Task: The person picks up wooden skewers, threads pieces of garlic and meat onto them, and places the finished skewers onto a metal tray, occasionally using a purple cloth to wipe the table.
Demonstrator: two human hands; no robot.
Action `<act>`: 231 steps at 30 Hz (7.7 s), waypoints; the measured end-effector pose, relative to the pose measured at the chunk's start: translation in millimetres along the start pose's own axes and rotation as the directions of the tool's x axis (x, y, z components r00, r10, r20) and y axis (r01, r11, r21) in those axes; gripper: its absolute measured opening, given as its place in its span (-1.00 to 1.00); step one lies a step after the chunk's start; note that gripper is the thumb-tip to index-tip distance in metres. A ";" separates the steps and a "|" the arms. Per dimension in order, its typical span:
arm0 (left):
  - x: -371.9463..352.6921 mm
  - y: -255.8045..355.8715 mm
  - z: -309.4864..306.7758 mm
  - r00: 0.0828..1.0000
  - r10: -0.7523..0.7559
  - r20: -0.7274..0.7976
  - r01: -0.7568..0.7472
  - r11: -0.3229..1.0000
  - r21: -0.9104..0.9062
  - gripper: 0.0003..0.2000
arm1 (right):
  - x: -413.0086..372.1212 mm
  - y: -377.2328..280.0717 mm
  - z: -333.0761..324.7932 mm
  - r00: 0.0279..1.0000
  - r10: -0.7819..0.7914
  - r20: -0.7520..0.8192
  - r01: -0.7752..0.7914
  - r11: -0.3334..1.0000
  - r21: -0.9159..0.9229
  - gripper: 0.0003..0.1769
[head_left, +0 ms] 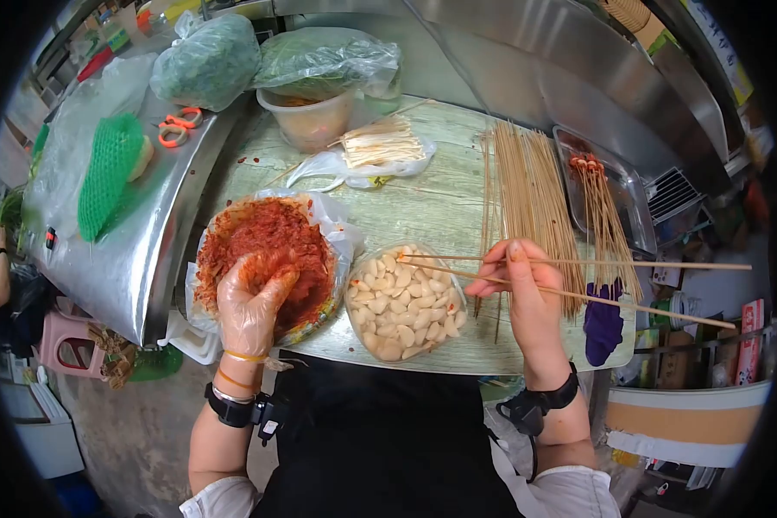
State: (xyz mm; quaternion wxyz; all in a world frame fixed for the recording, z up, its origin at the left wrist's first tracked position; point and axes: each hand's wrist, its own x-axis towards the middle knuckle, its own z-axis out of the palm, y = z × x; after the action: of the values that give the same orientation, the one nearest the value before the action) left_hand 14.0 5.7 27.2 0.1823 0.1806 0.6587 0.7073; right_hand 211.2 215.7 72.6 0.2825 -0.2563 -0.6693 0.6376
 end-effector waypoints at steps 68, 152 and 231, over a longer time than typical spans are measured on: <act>-23.9 -21.8 25.9 0.970 -0.127 0.207 0.242 0.456 -0.856 -0.70 | -29.3 7.9 60.8 0.617 -0.718 0.324 0.786 0.585 -0.201 -0.78; -10.5 -29.8 7.7 0.992 0.063 -0.109 -0.119 0.748 -0.653 -0.46 | -38.9 6.2 62.9 0.901 -0.040 0.432 -0.025 0.989 0.143 -0.63; -9.8 -31.6 -4.0 0.969 0.227 -0.099 -0.241 0.955 -0.172 -0.58 | 21.3 74.5 -172.2 0.872 -0.171 -0.459 -0.389 0.330 -0.860 -0.28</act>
State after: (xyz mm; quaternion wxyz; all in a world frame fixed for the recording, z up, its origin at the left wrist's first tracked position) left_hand 21.2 -0.5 -4.7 0.0871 0.2118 0.5717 0.7879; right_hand 316.2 356.9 4.0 0.1910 -0.5638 -0.8006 0.0687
